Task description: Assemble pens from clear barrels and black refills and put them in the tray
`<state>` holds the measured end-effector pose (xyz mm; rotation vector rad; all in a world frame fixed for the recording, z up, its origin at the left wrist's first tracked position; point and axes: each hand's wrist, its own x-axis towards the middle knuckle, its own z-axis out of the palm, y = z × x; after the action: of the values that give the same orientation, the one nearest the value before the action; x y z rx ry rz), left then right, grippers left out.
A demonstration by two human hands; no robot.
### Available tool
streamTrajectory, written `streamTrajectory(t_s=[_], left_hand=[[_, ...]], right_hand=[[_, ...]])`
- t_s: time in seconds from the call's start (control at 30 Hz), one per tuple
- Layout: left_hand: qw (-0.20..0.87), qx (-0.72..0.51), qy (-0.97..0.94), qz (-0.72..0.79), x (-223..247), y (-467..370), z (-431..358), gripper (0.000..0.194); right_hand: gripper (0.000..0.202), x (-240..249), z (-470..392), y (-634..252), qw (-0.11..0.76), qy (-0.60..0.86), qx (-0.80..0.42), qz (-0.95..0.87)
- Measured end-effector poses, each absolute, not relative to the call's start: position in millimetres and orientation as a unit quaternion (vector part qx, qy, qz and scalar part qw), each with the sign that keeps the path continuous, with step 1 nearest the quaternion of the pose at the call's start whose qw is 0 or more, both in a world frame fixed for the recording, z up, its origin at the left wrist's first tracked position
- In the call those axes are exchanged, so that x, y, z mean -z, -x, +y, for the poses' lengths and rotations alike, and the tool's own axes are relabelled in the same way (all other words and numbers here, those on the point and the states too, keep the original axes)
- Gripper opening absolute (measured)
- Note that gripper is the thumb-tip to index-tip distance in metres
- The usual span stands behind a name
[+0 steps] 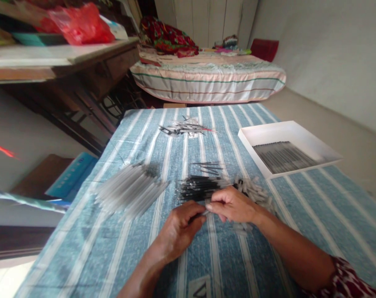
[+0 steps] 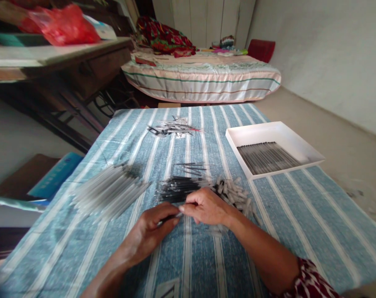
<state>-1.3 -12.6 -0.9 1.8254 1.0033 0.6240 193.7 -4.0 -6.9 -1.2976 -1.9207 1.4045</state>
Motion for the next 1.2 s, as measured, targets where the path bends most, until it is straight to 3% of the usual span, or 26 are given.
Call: streamTrajectory(t_s=[0.2, 0.33, 0.5, 0.73, 0.9, 1.07, 1.2], left_hand=[[0.421, -0.279, -0.744, 0.438, 3.8, 2.6, -11.9, 0.009], [0.419, -0.316, -0.714, 0.464, 3.1, 5.6, -9.2, 0.009], [0.454, -0.352, -0.624, 0.529, 2.3, 7.4, -6.5, 0.013], [0.535, -0.438, -0.484, 0.537, -4.1, 6.6, -4.7, 0.019], [0.578, -0.511, -0.396, 0.498, -7.2, 7.8, -3.8, 0.022], [0.595, -0.556, -0.343, 0.469, -6.6, 10.1, -2.1, 0.024], [0.594, -0.572, -0.327, 0.463, -7.4, 10.9, -2.1, 0.025]], right_hand=[[0.037, 3.0, -0.7, -203.9, 0.196, 0.461, -0.527, -0.687], [0.02, -3.5, 6.1, -226.4, 0.16, 0.469, -0.509, -0.704], [0.002, -9.2, 5.4, -237.0, 0.055, 0.487, -0.391, -0.779], [0.009, -4.8, -3.8, -217.4, -0.039, 0.498, -0.231, -0.835], [0.011, -5.1, -6.6, -215.5, 0.03, 0.491, -0.258, -0.832], [0.013, -4.0, -11.3, -207.0, 0.136, 0.416, -0.407, -0.802], [0.01, 1.9, -16.2, -196.2, 0.174, 0.398, -0.507, -0.745]])
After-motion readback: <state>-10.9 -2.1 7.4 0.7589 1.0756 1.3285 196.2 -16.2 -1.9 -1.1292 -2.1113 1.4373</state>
